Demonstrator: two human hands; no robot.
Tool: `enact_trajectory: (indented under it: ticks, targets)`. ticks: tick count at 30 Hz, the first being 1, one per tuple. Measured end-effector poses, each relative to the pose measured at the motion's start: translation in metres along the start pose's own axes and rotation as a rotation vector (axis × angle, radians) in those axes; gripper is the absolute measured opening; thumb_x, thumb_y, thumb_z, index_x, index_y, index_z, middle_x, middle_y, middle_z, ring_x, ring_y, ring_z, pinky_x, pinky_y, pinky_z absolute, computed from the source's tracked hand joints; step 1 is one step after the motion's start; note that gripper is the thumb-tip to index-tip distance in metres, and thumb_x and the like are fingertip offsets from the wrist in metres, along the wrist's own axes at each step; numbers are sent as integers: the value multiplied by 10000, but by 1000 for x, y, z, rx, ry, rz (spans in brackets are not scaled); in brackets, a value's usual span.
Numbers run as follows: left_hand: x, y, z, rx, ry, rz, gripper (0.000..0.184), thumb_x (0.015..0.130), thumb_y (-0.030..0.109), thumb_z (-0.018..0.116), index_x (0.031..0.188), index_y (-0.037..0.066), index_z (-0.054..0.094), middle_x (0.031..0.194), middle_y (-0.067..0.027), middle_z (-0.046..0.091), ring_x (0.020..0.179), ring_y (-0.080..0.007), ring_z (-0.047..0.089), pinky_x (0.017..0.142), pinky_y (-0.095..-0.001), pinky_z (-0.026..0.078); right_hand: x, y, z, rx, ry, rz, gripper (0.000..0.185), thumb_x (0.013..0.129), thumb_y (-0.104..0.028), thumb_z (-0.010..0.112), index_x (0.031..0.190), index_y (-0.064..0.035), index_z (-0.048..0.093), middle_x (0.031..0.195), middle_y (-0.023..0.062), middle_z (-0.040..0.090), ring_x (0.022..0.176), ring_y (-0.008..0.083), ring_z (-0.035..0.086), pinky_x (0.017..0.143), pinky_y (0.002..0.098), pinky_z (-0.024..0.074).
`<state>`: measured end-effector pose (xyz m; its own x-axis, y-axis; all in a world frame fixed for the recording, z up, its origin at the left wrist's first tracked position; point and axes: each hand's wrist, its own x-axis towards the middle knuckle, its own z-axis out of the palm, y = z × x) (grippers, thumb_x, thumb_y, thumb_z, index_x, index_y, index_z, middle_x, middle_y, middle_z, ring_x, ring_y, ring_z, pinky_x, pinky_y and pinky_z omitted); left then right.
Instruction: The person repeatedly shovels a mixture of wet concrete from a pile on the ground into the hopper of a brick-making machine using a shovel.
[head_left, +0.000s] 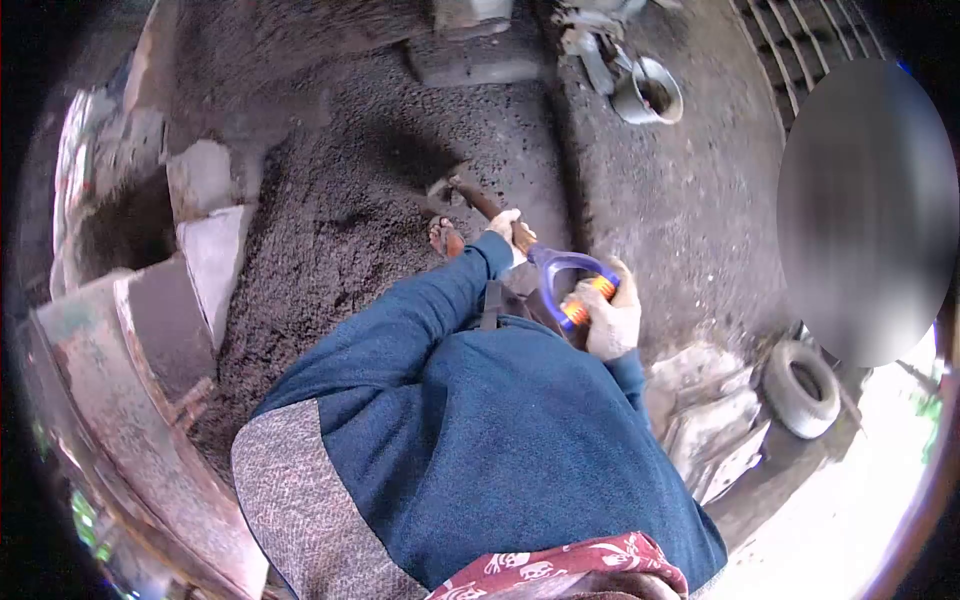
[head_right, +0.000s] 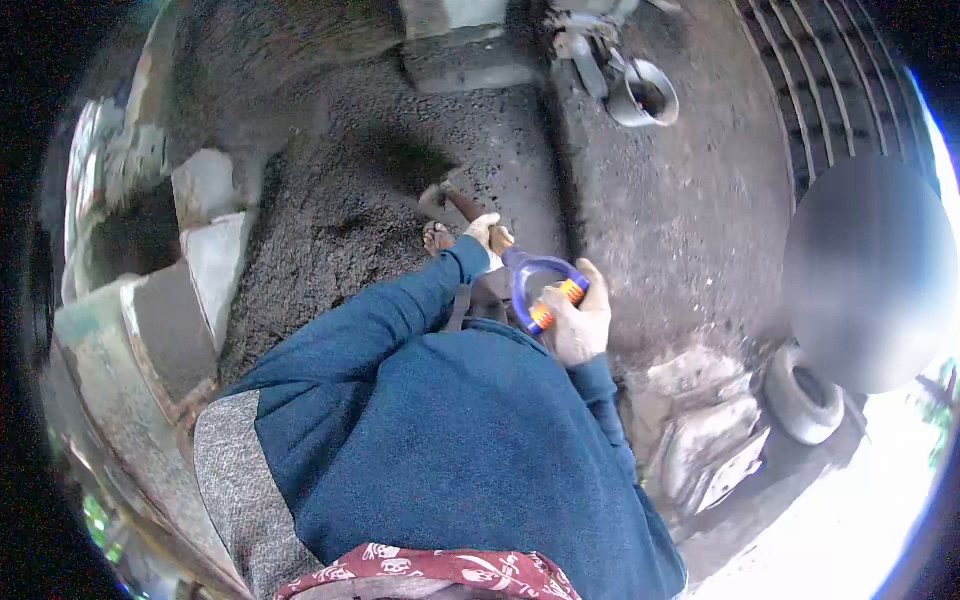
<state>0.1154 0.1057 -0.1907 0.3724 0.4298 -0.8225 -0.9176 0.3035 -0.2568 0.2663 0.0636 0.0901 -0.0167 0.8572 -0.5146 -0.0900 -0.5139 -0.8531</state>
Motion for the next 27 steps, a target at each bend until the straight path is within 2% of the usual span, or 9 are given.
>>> enact_trajectory:
  ticks: [7,9,15,17,19,21,22,24,27]
  targets:
    - [20,-103,-40,335,118,-186,246,875,321,595,780,109,515,681,-54,539,652,-271,548,657,-434,492,-55,58,-116,-108,158,-25,579,704,76,663,1250,16,480,976,81,562,780,122,564,710,270,521]
    - [21,-146,-46,348,37,-199,256,865,330,594,781,100,519,698,-70,556,673,-277,555,664,-426,489,-79,49,-145,-72,174,-34,561,708,54,657,1241,22,486,964,73,564,787,115,563,715,263,513]
    - [-8,-244,-28,470,199,-255,198,856,284,575,779,121,493,654,-36,526,583,-255,522,630,-422,483,-144,24,-196,122,205,-98,585,742,-3,691,1284,7,469,938,83,597,755,140,602,676,286,531]
    - [23,-225,-55,693,60,-274,230,841,322,577,770,104,553,703,-71,594,618,-271,574,657,-427,505,-153,44,-209,181,201,-211,601,760,-37,700,1307,11,457,960,97,607,745,146,605,674,298,533]
    - [55,-168,-73,960,-160,-350,272,840,347,568,772,84,589,740,-108,633,642,-283,605,668,-427,518,-166,49,-223,372,287,-63,548,842,-96,660,1323,45,439,949,111,622,700,173,625,623,311,537]
    - [-5,-124,-18,1010,-47,-154,319,859,337,526,777,45,625,758,-168,655,669,-292,633,690,-424,532,-167,83,-243,362,534,5,516,870,-124,649,1320,37,454,912,105,622,656,174,620,576,298,537]
    - [-38,-108,1,868,-279,-284,299,861,328,533,785,54,626,747,-140,657,668,-272,634,699,-423,529,-168,100,-251,344,622,50,497,872,-138,664,1299,34,477,894,97,618,630,151,606,547,278,536]
    - [-52,-55,5,561,-261,-242,239,849,310,580,802,81,629,725,-70,652,651,-224,624,709,-419,519,-172,125,-255,298,744,112,463,862,-136,682,1258,32,511,908,92,622,628,137,602,534,276,537]
    - [-53,10,27,422,128,-87,173,806,300,678,835,137,628,701,28,616,643,-151,591,734,-408,490,-166,151,-236,327,837,142,419,860,-135,683,1221,19,536,914,95,629,627,141,601,519,281,533]
